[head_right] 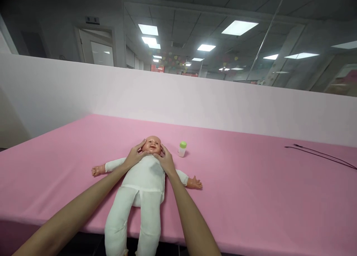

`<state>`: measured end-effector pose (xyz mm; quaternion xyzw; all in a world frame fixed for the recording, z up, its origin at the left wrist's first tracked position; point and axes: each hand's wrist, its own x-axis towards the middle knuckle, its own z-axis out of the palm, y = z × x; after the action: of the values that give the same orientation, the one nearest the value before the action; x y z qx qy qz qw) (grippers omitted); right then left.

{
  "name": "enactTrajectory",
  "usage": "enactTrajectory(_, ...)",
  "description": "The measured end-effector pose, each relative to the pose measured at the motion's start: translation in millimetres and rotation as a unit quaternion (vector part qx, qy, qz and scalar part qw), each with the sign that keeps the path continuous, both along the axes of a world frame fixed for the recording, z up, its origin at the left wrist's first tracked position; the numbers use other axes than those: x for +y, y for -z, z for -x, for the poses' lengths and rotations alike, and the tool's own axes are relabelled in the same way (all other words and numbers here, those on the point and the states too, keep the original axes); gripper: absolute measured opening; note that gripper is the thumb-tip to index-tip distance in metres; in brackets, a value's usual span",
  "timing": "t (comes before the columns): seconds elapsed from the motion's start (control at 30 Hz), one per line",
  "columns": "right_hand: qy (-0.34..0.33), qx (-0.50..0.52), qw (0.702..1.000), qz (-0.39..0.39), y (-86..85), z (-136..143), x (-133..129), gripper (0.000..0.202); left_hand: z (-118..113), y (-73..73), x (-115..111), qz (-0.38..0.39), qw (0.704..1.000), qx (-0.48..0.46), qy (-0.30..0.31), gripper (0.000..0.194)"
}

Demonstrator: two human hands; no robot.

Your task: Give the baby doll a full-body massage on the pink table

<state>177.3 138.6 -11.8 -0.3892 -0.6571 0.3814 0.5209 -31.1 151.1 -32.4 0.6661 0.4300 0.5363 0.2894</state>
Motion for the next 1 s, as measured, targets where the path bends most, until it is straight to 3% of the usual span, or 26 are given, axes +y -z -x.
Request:
enactTrajectory(0.23, 0.006, 0.015, 1.0, -0.002, -0.5, -5, 7, 0.065, 1, -3.1, -1, -0.051, 0.999, 0.014, -0.014, 0.056)
enactTrajectory(0.37, 0.021, -0.004, 1.0, -0.003, 0.0, 0, 4, 0.07, -1, -6.5, -6, -0.03, 0.999, 0.012, -0.017, 0.061)
enactTrajectory(0.5, 0.015, -0.01, 1.0, 0.004, 2.4, 1, 4, 0.084, -2, -6.6, -11, -0.013, 1.0, 0.021, -0.013, 0.085)
enactTrajectory(0.67, -0.01, 0.027, 0.999, 0.018, 1.9, -4, 10, 0.071, 1, -4.2, -7, -0.035, 0.999, 0.034, -0.022, 0.058)
enactTrajectory(0.83, 0.013, 0.026, 1.0, 0.009, -2.6, -1, 5, 0.066, 0, -9.5, -11, -0.044, 0.998, 0.034, -0.031, 0.056)
enactTrajectory(1.0, 0.017, -0.012, 1.0, 0.011, -2.4, 5, 0, 0.091, 0, -11.7, -17, -0.013, 0.997, 0.05, -0.049, 0.082)
